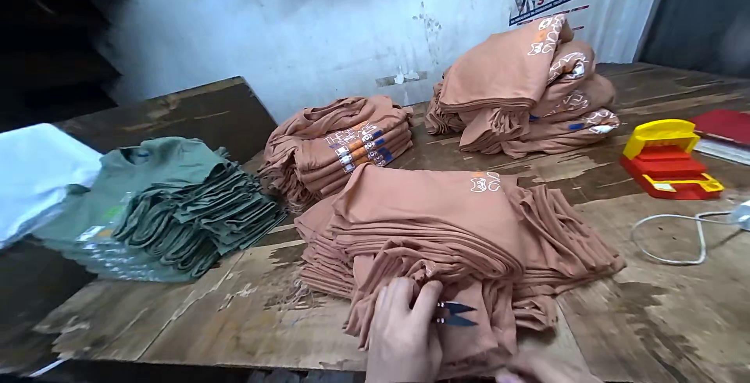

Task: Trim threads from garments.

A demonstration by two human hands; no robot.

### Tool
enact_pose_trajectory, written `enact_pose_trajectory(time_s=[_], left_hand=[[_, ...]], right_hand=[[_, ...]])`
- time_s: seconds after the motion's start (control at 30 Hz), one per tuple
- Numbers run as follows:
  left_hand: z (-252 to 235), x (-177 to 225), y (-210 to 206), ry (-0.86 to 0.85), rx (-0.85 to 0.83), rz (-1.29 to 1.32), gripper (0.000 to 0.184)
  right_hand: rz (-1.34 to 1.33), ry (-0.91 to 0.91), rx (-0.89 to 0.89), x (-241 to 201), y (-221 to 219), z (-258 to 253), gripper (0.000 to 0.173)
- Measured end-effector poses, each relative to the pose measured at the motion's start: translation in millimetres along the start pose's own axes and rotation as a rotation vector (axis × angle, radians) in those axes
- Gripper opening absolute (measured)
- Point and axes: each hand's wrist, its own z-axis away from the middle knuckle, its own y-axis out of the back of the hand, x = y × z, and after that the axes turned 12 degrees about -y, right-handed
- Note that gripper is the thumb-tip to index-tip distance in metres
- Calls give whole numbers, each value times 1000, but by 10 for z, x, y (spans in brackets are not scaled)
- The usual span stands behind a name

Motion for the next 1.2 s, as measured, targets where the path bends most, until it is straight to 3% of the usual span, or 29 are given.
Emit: enact_pose_trajectory(time_s=[0.1, 0.2, 0.27, 0.37, 0.5, 0.6, 0.8, 0.97, 1.1, 1.2], left_hand=[[23, 145, 143, 87, -131, 150, 40], [90, 177, 165, 71, -98, 180, 31], [178, 179, 160, 37, -90, 195, 22], [283, 193, 177, 23, -126, 166, 19], [301, 246, 130, 15, -109, 96, 23], [328, 235, 112, 22, -70, 102, 20], [331, 261, 86, -13, -91, 129, 20], [292, 243, 67, -16, -79, 121, 18], [246, 250, 124, 23, -83, 134, 26], [206, 279, 138, -8, -73, 125, 21]], right_hand=[[-171, 176, 424, -26, -290, -112, 30], [-117, 309, 601, 34, -545, -255, 17], [-242, 294, 568, 86, -588, -289, 9], [-467, 241, 464, 155, -576, -269, 13], [-249, 285, 567, 170, -627, -248, 24], [-166, 291, 647, 183, -685, -265, 13], [-468, 306, 509, 221, -642, -261, 9], [-260, 389, 348, 338, -543, -186, 13], [-277, 143, 401, 166, -563, -61, 32], [-427, -27, 497, -52, -629, -91, 25]])
